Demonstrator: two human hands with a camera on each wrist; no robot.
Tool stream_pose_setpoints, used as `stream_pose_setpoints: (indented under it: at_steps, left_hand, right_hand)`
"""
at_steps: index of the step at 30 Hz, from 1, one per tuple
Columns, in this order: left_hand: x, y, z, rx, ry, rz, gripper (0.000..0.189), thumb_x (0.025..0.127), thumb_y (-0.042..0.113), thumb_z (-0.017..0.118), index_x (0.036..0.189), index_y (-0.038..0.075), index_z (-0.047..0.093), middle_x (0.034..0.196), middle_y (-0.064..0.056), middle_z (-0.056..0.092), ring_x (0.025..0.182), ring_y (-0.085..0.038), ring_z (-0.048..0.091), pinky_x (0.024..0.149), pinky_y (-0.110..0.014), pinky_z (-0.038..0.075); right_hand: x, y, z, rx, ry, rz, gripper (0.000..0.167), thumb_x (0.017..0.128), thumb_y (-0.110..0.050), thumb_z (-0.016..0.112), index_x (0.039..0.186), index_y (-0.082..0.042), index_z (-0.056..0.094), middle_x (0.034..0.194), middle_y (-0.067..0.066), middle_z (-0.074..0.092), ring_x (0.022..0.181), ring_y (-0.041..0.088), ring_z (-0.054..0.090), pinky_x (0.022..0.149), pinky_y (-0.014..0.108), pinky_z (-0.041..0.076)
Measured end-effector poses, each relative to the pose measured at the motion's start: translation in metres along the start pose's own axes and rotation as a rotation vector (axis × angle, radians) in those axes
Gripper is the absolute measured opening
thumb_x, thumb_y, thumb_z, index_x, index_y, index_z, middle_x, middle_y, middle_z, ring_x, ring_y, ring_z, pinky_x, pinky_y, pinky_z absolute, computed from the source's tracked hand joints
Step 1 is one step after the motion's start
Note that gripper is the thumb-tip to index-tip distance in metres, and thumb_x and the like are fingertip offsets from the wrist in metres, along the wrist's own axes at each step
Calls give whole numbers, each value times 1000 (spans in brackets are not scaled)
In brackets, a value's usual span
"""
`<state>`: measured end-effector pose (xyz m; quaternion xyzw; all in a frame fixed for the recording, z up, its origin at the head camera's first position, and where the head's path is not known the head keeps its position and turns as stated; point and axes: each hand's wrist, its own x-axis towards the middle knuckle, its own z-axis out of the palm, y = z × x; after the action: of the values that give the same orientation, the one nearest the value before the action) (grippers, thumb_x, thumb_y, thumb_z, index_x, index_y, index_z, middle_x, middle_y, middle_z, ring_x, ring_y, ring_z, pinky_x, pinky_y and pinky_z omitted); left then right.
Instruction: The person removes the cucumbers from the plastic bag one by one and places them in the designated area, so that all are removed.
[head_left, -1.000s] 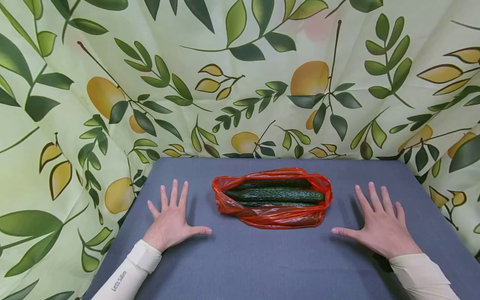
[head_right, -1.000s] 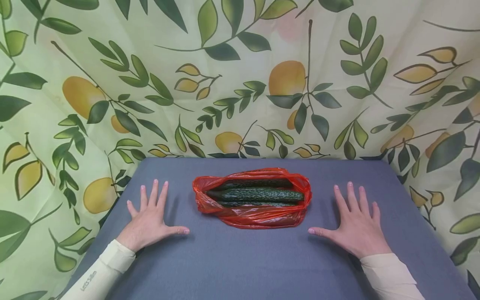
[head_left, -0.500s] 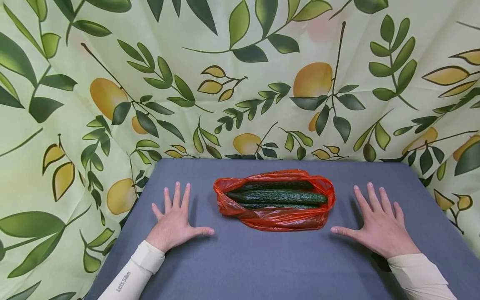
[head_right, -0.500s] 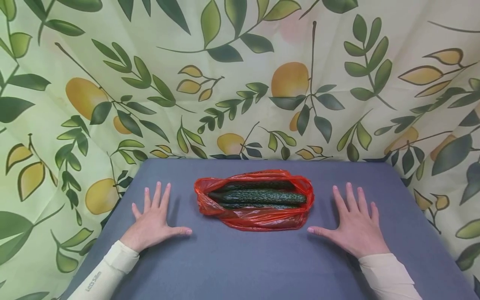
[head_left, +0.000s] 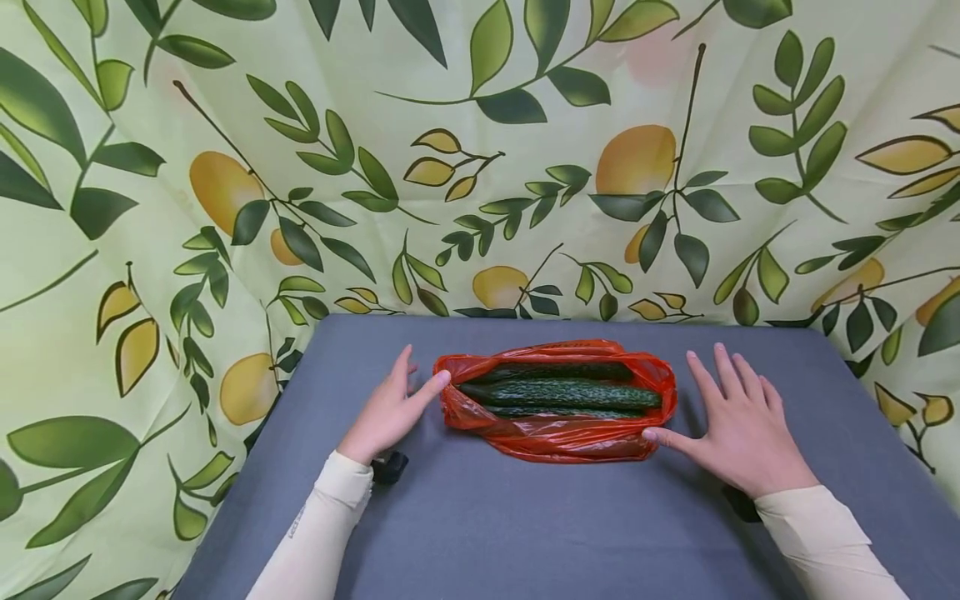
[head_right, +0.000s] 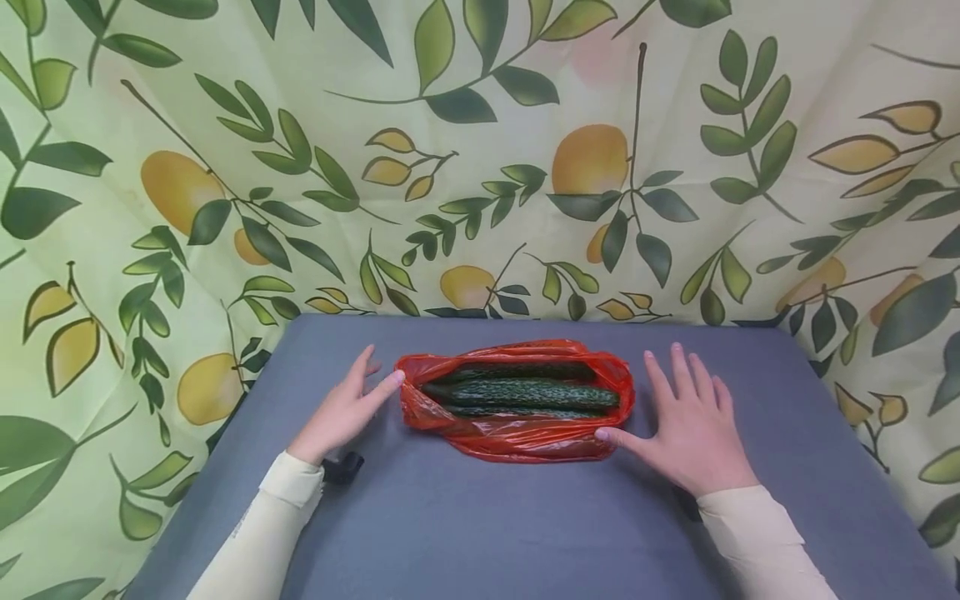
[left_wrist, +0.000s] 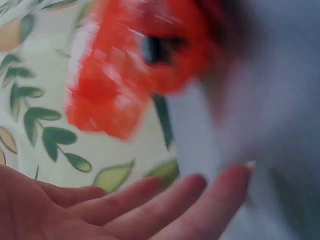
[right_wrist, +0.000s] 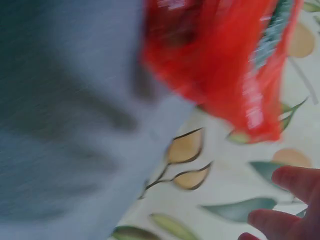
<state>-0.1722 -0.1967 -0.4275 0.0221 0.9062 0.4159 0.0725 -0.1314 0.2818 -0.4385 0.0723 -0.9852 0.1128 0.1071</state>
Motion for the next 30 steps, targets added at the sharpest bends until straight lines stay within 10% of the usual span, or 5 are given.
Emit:
stream_pose_setpoints:
  at_steps: [11,21,30]
  left_hand:
    - [29,21,17,-331,-178,-145,105,99,63,67,174,11,15,173,-17,35,126,-32,66,88,-47,65]
    - [36,8,24,-460,-209,-89,72,100,17,61,165,6,33,143,-22,63,93,-21,73,75,-41,66]
    - [33,7,23,-484,-225,-76,69,101,13,54,165,5,31,145,-24,61,89,-18,72,73,-35,66]
  right_hand:
    - [48,-73,-6,62,40,-194,96,87,-68,78,157,-7,54,169,25,41,149,50,42,118,73,34]
    - [79,-114,19,123,-114,-314,56,92,-40,84,137,-10,72,135,13,74,127,35,67,106,57,57]
    - [86,-124,33,116,-194,-313,49,89,-34,87,133,-13,75,134,12,75,127,35,68,104,59,57]
